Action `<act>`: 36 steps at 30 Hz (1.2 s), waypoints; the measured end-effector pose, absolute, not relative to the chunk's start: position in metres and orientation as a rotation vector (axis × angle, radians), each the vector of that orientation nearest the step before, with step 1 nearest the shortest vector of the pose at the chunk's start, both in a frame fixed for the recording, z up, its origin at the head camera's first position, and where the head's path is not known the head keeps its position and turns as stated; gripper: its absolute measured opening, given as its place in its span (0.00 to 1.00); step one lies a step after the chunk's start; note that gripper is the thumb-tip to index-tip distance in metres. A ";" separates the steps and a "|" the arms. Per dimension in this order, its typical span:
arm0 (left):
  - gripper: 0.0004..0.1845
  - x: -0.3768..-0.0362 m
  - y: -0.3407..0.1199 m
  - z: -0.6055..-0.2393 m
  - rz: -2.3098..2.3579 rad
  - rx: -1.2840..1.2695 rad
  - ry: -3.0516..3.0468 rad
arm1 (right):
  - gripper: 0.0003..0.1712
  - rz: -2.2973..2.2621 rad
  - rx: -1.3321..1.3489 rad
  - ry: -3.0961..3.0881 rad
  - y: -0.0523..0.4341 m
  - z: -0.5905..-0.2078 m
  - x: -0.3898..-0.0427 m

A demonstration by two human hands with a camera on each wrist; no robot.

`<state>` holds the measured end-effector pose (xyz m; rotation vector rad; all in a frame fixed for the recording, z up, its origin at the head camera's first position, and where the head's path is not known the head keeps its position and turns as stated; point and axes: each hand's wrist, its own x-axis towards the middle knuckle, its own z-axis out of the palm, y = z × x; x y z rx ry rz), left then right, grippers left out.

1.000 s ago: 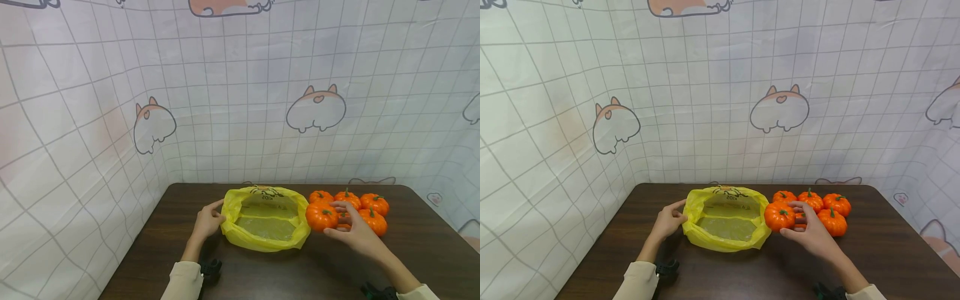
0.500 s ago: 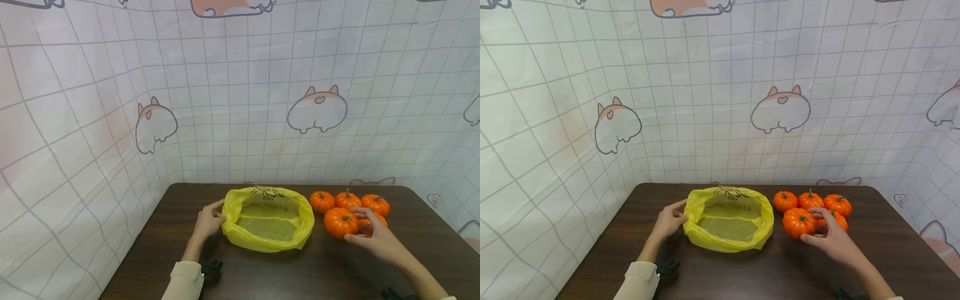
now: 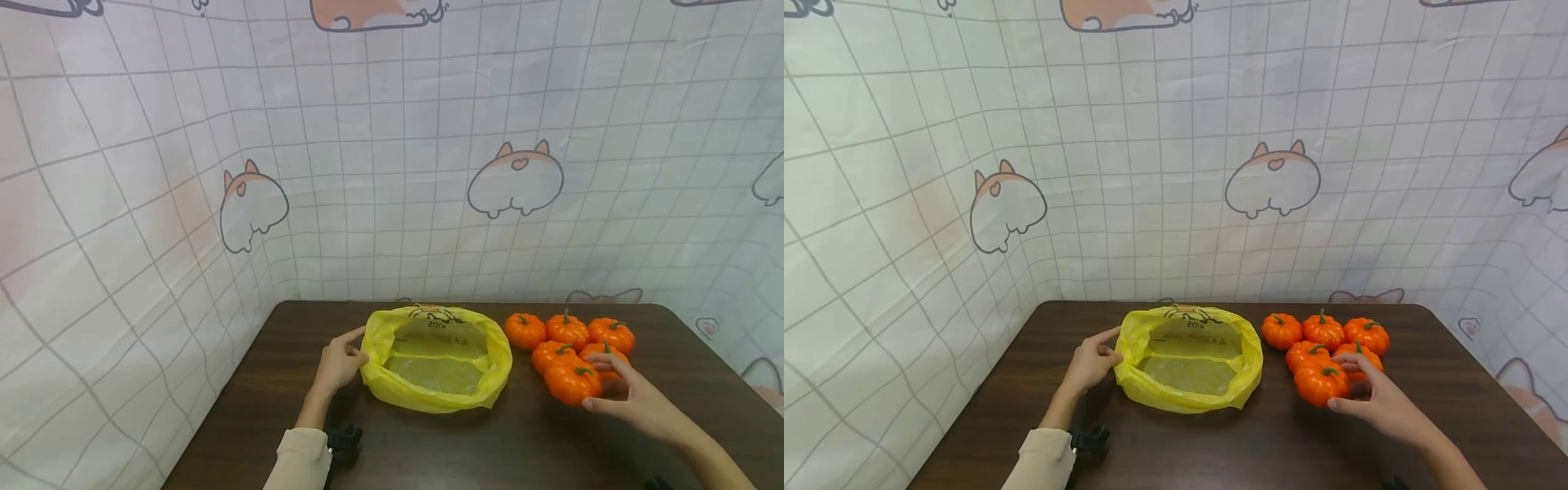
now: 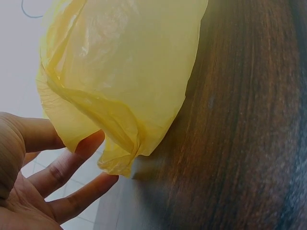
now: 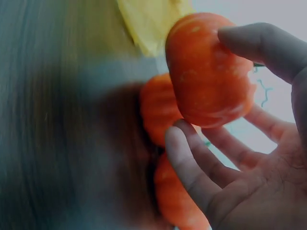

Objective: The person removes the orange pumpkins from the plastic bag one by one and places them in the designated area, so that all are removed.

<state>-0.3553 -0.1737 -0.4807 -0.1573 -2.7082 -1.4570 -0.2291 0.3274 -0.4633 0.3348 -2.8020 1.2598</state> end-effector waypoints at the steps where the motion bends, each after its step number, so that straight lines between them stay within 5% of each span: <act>1: 0.31 -0.356 -0.174 -0.481 -1.457 -0.157 -2.707 | 0.36 1.258 0.338 -2.812 0.331 -0.464 -0.229; 36: 0.31 -0.357 -0.174 -0.483 -1.463 -0.170 -2.701 | 0.41 1.282 0.271 -2.990 0.360 -0.480 -0.224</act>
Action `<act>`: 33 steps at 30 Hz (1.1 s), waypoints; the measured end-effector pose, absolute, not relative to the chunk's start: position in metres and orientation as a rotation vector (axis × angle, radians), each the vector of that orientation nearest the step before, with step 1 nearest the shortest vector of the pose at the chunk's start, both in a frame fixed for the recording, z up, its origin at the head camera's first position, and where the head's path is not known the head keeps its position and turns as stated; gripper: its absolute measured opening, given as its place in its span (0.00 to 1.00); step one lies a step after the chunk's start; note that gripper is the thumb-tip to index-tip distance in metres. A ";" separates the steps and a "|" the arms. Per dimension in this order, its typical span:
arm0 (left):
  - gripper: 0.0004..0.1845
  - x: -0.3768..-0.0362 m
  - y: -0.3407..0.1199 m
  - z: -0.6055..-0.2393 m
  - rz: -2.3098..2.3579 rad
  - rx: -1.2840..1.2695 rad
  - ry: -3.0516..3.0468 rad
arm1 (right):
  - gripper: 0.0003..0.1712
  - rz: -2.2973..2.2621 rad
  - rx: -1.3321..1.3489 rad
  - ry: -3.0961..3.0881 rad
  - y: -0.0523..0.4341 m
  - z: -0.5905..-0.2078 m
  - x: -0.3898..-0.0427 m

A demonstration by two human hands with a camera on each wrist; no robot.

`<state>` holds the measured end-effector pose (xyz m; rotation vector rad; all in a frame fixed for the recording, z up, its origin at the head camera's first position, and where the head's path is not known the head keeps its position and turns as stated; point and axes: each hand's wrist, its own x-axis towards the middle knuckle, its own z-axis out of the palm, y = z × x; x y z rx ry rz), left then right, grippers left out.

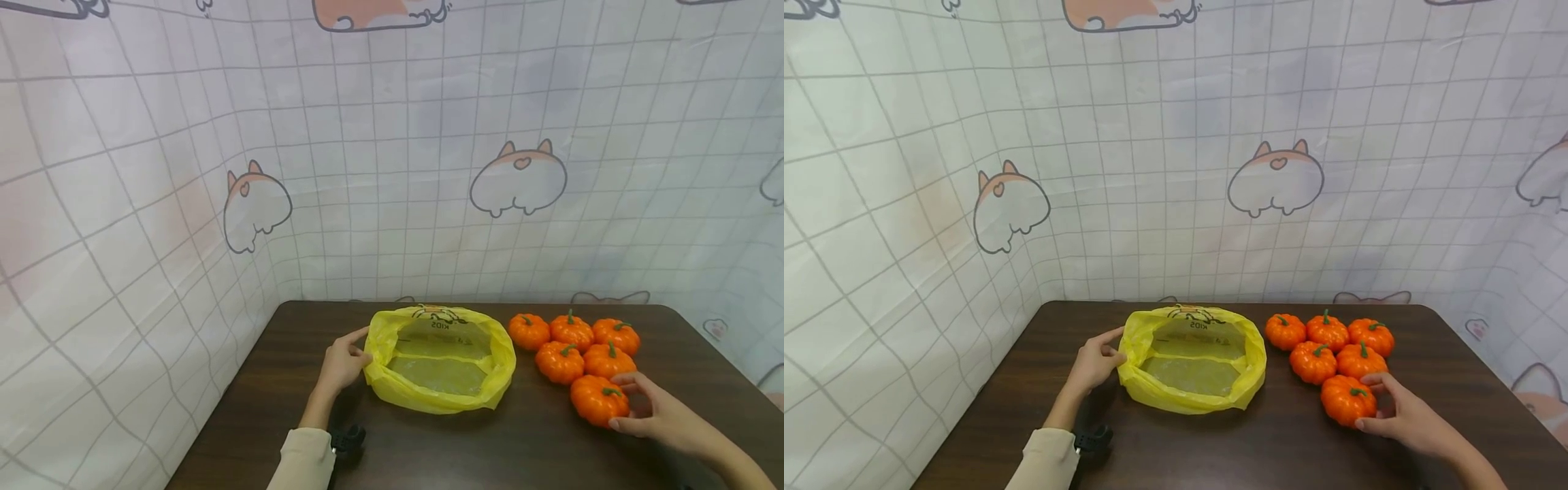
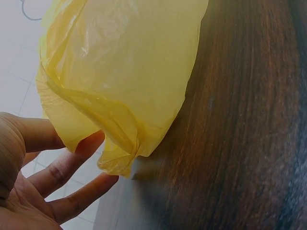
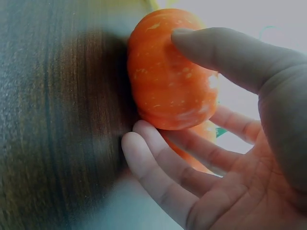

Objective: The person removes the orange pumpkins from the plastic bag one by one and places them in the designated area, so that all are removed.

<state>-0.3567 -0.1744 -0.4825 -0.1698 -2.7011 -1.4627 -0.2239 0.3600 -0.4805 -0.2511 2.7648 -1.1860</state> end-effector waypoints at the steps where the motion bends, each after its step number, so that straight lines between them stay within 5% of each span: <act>1: 0.31 -0.357 -0.174 -0.482 -1.462 -0.167 -2.702 | 0.41 -1.187 -0.252 2.764 0.360 -0.480 -0.224; 33: 0.30 -0.357 -0.175 -0.485 -1.463 -0.200 -2.695 | 0.41 -1.080 -0.243 2.866 0.356 -0.485 -0.220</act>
